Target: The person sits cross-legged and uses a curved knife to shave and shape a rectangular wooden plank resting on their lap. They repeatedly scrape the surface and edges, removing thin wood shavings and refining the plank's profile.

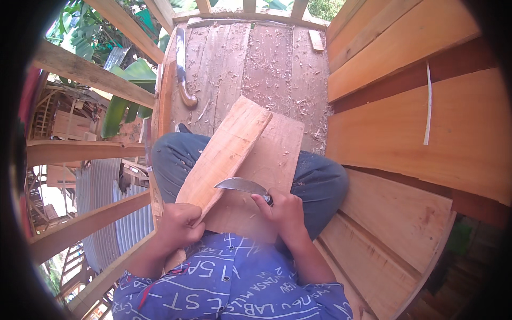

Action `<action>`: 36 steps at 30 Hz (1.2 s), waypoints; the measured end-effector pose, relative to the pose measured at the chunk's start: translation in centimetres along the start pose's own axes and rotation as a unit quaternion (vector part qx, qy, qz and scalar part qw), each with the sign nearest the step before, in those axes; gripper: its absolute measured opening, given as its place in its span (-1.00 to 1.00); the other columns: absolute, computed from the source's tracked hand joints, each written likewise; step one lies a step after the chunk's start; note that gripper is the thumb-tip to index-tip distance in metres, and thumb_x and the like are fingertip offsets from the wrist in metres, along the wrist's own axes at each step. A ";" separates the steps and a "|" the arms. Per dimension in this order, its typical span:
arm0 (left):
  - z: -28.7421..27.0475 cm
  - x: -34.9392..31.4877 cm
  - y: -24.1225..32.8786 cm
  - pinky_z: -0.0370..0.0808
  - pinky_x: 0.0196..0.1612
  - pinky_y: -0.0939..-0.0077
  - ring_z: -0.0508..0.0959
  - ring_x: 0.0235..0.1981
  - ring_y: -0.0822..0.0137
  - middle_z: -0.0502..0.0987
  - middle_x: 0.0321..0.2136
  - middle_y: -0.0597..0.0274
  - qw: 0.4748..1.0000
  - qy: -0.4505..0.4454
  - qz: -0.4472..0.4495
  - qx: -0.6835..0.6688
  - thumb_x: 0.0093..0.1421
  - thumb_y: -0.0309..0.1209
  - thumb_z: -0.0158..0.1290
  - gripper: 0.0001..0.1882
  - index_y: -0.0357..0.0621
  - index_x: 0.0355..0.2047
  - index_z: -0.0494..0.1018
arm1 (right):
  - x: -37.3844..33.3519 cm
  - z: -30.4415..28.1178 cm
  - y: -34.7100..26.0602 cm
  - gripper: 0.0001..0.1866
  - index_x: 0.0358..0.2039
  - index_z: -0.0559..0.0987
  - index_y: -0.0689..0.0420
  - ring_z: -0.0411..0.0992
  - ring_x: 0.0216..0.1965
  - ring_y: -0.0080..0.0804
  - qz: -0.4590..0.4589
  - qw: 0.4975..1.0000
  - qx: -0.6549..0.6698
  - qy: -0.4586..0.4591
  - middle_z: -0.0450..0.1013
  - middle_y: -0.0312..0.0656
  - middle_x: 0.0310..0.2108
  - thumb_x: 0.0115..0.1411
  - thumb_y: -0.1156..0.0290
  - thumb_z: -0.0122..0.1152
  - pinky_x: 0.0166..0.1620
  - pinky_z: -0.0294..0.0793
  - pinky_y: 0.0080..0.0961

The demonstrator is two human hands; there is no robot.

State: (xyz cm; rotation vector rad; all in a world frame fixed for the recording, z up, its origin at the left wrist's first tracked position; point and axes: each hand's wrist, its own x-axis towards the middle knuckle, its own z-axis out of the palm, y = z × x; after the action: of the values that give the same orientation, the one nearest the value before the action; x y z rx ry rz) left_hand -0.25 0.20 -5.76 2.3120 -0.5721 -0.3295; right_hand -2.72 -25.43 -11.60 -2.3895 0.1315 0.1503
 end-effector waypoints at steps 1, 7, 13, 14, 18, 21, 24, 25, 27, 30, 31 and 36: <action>0.3 -0.1 -0.1 0.24 -0.65 0.24 0.32 -0.76 0.07 0.20 -0.80 0.05 1.000 0.013 -0.002 -0.014 -0.26 -0.54 0.07 -0.76 -0.19 -0.77 0.18 | 0.0 -0.2 -0.4 -0.49 -0.63 0.49 0.24 0.43 -0.60 0.09 0.002 1.000 -0.010 -0.005 0.37 0.07 -0.71 0.17 0.01 0.22 -0.52 0.39 -0.18; 0.2 -0.1 -0.8 0.28 -0.65 0.23 0.34 -0.75 0.06 0.21 -0.79 0.06 0.999 0.013 0.000 -0.042 -0.26 -0.55 0.08 -0.76 -0.18 -0.77 0.19 | 2.6 -1.4 0.1 -0.44 -0.64 0.52 0.23 0.45 -0.61 0.07 0.049 0.989 -0.114 0.086 0.40 0.06 -0.71 0.17 -0.07 0.21 -0.53 0.41 -0.16; 0.2 -0.3 -1.7 0.31 -0.67 0.26 0.35 -0.76 0.09 0.23 -0.79 0.10 0.998 0.006 0.015 -0.054 -0.26 -0.57 0.09 -0.77 -0.14 -0.77 0.20 | 2.1 -3.7 -1.3 -0.42 -0.68 0.47 0.20 0.43 -0.66 -0.02 -0.016 0.991 -0.120 0.057 0.37 -0.03 -0.76 0.12 -0.11 0.25 -0.56 0.38 -0.24; 0.4 0.0 -1.9 0.30 -0.68 0.27 0.35 -0.76 0.10 0.22 -0.79 0.11 0.998 0.008 0.028 -0.052 -0.27 -0.57 0.09 -0.77 -0.14 -0.77 0.20 | 1.8 -3.2 -2.3 -0.42 -0.69 0.47 0.18 0.43 -0.68 -0.06 -0.065 0.990 -0.118 0.036 0.36 -0.06 -0.78 0.10 -0.13 0.27 -0.58 0.38 -0.27; 1.2 -0.1 -2.4 0.20 -0.69 0.30 0.27 -0.79 0.15 0.15 -0.81 0.14 0.996 0.030 0.025 -0.076 -0.31 -0.56 0.09 -0.72 -0.15 -0.79 0.13 | 2.1 -1.8 -1.3 -0.40 -0.69 0.46 0.12 0.43 -0.69 -0.21 -0.044 0.982 -0.186 -0.012 0.34 -0.14 -0.78 0.00 -0.22 0.30 -0.60 0.36 -0.37; 0.6 -0.1 -2.8 0.29 -0.69 0.29 0.33 -0.77 0.13 0.20 -0.80 0.15 0.997 0.016 0.031 -0.072 -0.27 -0.56 0.09 -0.76 -0.12 -0.77 0.19 | 2.9 -2.3 -1.0 -0.41 -0.67 0.47 0.16 0.44 -0.66 -0.12 -0.058 0.977 -0.203 0.029 0.34 -0.09 -0.77 0.06 -0.17 0.28 -0.58 0.37 -0.30; 0.2 -0.4 -2.7 0.29 -0.69 0.29 0.32 -0.77 0.14 0.20 -0.80 0.15 0.996 0.020 0.026 -0.080 -0.28 -0.56 0.09 -0.76 -0.12 -0.77 0.19 | 5.3 -5.0 2.5 -0.44 -0.62 0.47 0.24 0.41 -0.61 0.08 0.142 0.964 -0.182 0.130 0.36 0.02 -0.73 0.15 -0.07 0.23 -0.53 0.35 -0.18; 0.4 -0.5 -2.8 0.29 -0.69 0.29 0.32 -0.77 0.14 0.19 -0.80 0.16 0.996 0.022 0.026 -0.080 -0.29 -0.56 0.09 -0.76 -0.12 -0.77 0.19 | 6.2 -6.7 2.5 -0.46 -0.60 0.48 0.26 0.40 -0.59 0.13 0.234 0.951 -0.148 0.135 0.38 0.05 -0.70 0.17 -0.04 0.21 -0.52 0.34 -0.15; 0.6 -0.1 -3.0 0.29 -0.69 0.29 0.32 -0.78 0.15 0.19 -0.80 0.16 0.996 0.028 0.029 -0.079 -0.30 -0.55 0.09 -0.76 -0.11 -0.77 0.19 | 5.4 -6.9 0.8 -0.46 -0.60 0.49 0.25 0.41 -0.59 0.12 0.159 0.967 -0.168 0.109 0.38 0.06 -0.70 0.16 -0.04 0.23 -0.51 0.33 -0.17; 0.7 0.4 -3.0 0.28 -0.70 0.30 0.33 -0.78 0.16 0.20 -0.80 0.17 0.996 0.021 0.040 -0.079 -0.30 -0.55 0.09 -0.76 -0.11 -0.77 0.19 | 2.2 -3.7 -2.8 -0.48 -0.65 0.47 0.17 0.44 -0.63 -0.01 -0.034 0.984 -0.175 0.031 0.36 -0.01 -0.74 0.08 -0.07 0.31 -0.54 0.38 -0.22; 0.7 0.1 -2.9 0.28 -0.70 0.30 0.32 -0.78 0.16 0.20 -0.80 0.18 0.996 0.022 0.040 -0.079 -0.30 -0.55 0.09 -0.76 -0.10 -0.78 0.19 | 1.5 -2.5 -3.8 -0.50 -0.64 0.50 0.13 0.45 -0.63 -0.05 -0.042 0.983 -0.173 -0.032 0.37 -0.03 -0.73 0.08 -0.09 0.31 -0.53 0.40 -0.24; 0.4 -0.5 -3.4 0.27 -0.70 0.31 0.31 -0.78 0.17 0.19 -0.80 0.19 0.995 0.021 0.037 -0.086 -0.30 -0.55 0.09 -0.75 -0.10 -0.78 0.19 | 5.6 -4.6 1.2 -0.44 -0.65 0.47 0.24 0.43 -0.61 0.07 0.119 0.967 -0.188 0.123 0.38 0.02 -0.72 0.13 -0.05 0.27 -0.51 0.38 -0.18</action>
State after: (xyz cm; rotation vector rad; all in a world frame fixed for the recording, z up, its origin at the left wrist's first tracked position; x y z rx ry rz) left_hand 0.21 2.35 -8.41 2.1221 -0.5841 -0.2820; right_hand 2.94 -29.71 -9.84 -2.7572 0.5525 -0.0139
